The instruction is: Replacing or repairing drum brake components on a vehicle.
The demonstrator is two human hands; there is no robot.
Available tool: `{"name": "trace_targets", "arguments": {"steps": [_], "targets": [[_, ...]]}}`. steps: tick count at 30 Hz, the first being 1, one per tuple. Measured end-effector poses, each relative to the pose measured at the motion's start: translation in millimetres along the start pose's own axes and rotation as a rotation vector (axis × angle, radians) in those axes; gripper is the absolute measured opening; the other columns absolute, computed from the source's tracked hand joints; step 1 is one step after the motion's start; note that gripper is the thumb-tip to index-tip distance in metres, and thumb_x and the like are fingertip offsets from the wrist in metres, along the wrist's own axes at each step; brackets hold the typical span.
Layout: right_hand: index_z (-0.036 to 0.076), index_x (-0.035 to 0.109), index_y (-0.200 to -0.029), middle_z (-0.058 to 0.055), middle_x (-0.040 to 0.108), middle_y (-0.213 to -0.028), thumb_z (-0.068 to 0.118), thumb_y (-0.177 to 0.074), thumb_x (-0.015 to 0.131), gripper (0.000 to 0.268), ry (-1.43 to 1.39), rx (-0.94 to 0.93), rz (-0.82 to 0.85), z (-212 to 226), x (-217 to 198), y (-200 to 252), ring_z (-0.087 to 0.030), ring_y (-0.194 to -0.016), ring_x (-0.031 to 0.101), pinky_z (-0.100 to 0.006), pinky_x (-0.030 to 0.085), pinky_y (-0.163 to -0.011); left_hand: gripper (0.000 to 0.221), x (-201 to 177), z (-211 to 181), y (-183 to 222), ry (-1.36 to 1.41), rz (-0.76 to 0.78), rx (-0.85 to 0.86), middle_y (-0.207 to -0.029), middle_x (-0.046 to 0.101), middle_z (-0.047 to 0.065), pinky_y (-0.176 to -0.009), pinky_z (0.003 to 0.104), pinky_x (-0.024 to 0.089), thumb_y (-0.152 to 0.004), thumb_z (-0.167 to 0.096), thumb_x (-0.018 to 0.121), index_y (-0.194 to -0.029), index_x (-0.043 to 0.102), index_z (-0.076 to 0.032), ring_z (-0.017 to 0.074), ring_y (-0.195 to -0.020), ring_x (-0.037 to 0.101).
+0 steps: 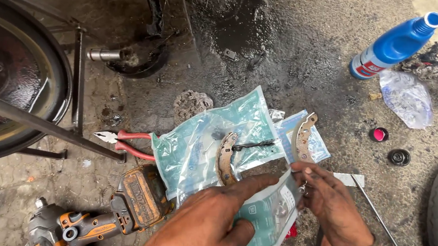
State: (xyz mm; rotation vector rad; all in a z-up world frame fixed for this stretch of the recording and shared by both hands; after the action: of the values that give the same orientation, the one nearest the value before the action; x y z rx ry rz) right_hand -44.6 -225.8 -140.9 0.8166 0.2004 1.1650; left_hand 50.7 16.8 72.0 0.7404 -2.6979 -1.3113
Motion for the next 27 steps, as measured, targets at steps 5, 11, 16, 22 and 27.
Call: {"name": "trace_targets", "arguments": {"steps": [5, 11, 16, 22, 27], "targets": [[-0.001, 0.070, -0.114, -0.009, 0.071, -0.103, 0.020, -0.096, 0.062, 0.029, -0.016, 0.118, 0.025, 4, 14, 3, -0.019, -0.093, 0.066, -0.040, 0.054, -0.079, 0.077, -2, 17, -4, -0.098, -0.134, 0.043, -0.076, 0.069, 0.015, -0.075, 0.042, 0.055, -0.085, -0.011, 0.061, -0.157, 0.046, -0.035, 0.0288, -0.075, 0.074], [-0.006, 0.069, -0.112, -0.012, 0.072, -0.102, 0.006, -0.090, 0.068, 0.025, -0.042, 0.181, 0.195, 7, 7, 3, -0.022, -0.087, 0.068, -0.040, 0.058, -0.082, 0.054, -18, 16, -3, -0.027, -0.296, 0.102, -0.073, 0.074, 0.013, -0.073, 0.035, 0.057, -0.086, -0.005, 0.061, -0.136, 0.072, -0.024, 0.0224, -0.071, 0.076], [-0.004, 0.070, -0.111, -0.014, 0.074, -0.105, 0.002, -0.088, 0.067, 0.024, 0.068, 0.140, 0.102, 11, -5, -5, -0.022, -0.092, 0.072, -0.036, 0.060, -0.086, 0.043, -19, 41, 3, 0.092, -0.126, -0.252, -0.065, 0.070, 0.020, -0.065, 0.036, 0.059, -0.095, -0.010, 0.056, -0.128, 0.073, -0.032, 0.0251, -0.061, 0.072], [-0.007, 0.072, -0.111, -0.015, 0.076, -0.106, -0.001, -0.090, 0.064, 0.023, 0.221, 0.124, -0.063, 13, -17, -9, -0.024, -0.096, 0.074, -0.038, 0.062, -0.091, 0.040, -36, 93, -3, 0.065, -0.267, -0.196, -0.091, 0.083, 0.006, -0.071, 0.033, 0.057, -0.091, -0.007, 0.056, -0.118, 0.081, -0.023, 0.0181, -0.073, 0.073], [-0.008, 0.072, -0.112, -0.016, 0.077, -0.104, -0.001, -0.091, 0.065, 0.024, 0.368, 0.051, -0.089, 10, -14, -2, -0.024, -0.093, 0.075, -0.037, 0.062, -0.089, 0.031, -42, 164, -3, -0.173, -0.265, -0.240, -0.098, 0.084, 0.005, -0.086, 0.036, 0.057, -0.091, -0.012, 0.060, -0.110, 0.083, -0.021, 0.0206, -0.089, 0.075]]}}
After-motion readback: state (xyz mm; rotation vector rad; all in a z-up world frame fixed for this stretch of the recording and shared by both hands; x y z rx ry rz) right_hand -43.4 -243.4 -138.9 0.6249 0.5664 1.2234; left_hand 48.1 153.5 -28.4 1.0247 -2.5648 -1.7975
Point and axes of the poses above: each hand's wrist, its own y-axis away from the middle knuckle, its own x-axis out of the palm, z = x × y, the point moved 4 cm from there along -y, towards the middle knuckle
